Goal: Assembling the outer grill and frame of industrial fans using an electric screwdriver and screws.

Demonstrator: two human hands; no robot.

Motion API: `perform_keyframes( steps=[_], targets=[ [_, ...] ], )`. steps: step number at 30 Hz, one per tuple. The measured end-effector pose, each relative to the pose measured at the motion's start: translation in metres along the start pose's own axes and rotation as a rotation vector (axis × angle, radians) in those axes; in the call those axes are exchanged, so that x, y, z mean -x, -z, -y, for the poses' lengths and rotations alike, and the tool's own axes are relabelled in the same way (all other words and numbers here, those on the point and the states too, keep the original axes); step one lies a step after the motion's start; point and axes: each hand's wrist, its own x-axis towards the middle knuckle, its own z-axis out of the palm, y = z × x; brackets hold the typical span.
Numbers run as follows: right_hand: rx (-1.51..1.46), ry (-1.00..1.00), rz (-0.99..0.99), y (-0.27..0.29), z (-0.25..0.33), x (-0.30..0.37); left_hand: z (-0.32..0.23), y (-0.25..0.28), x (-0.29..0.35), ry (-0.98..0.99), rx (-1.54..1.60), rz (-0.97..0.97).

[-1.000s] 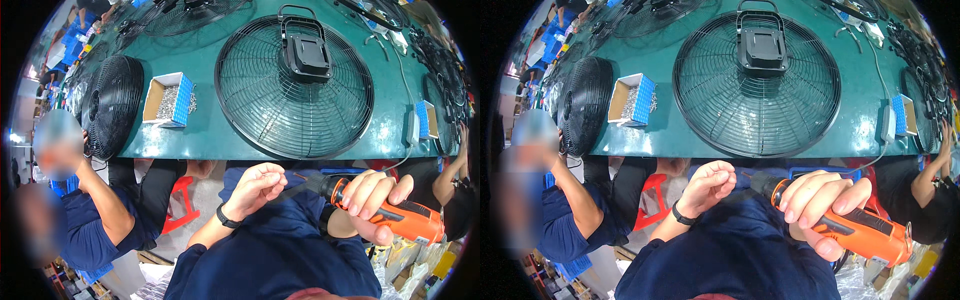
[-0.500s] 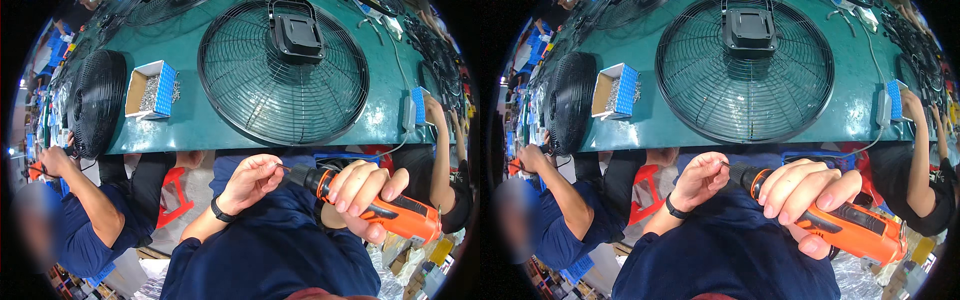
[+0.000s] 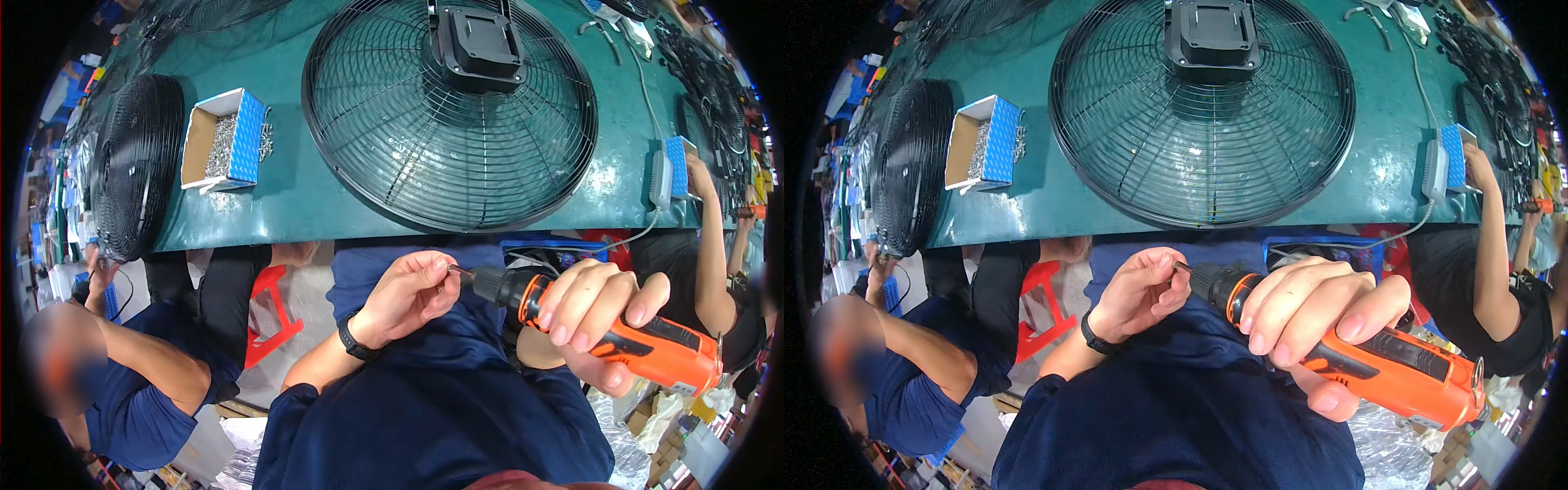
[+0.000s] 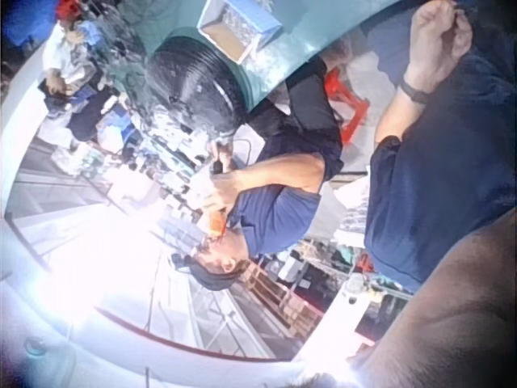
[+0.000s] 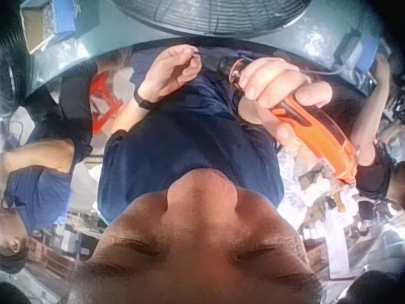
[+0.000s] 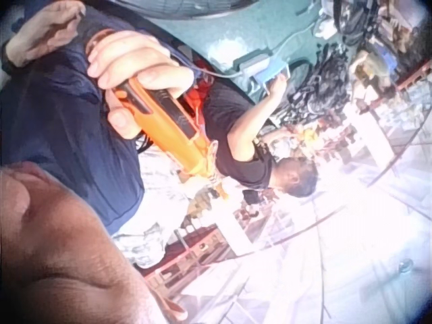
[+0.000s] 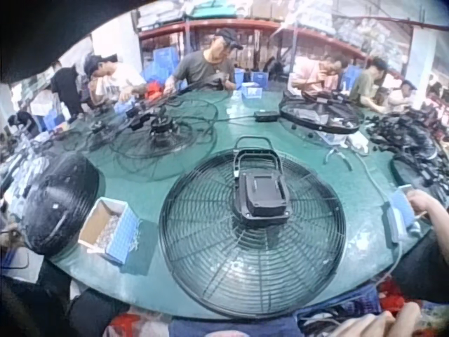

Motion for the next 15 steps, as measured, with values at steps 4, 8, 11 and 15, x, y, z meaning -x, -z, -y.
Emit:
perform_keyframes(
  steps=[4,8,11,15],
  targets=[
    [-0.001,-0.001,-0.003,-0.0002,-0.0003,0.0000,-0.0003,-0.0001,-0.0009,-0.014,0.027,0.038],
    [0.008,-0.041,-0.002,-0.0004,0.0021,-0.0013,-0.0009,-0.0007,-0.0012,-0.021,-0.019,0.015],
    [0.019,-0.084,-0.038,-0.0025,0.0043,-0.0004,-0.0009,-0.0025,-0.0008,-0.042,-0.159,-0.025],
    [0.048,-0.098,-0.137,-0.0055,0.0040,0.0038,-0.0007,-0.0052,-0.0023,-0.046,-0.315,-0.095]
  ],
)
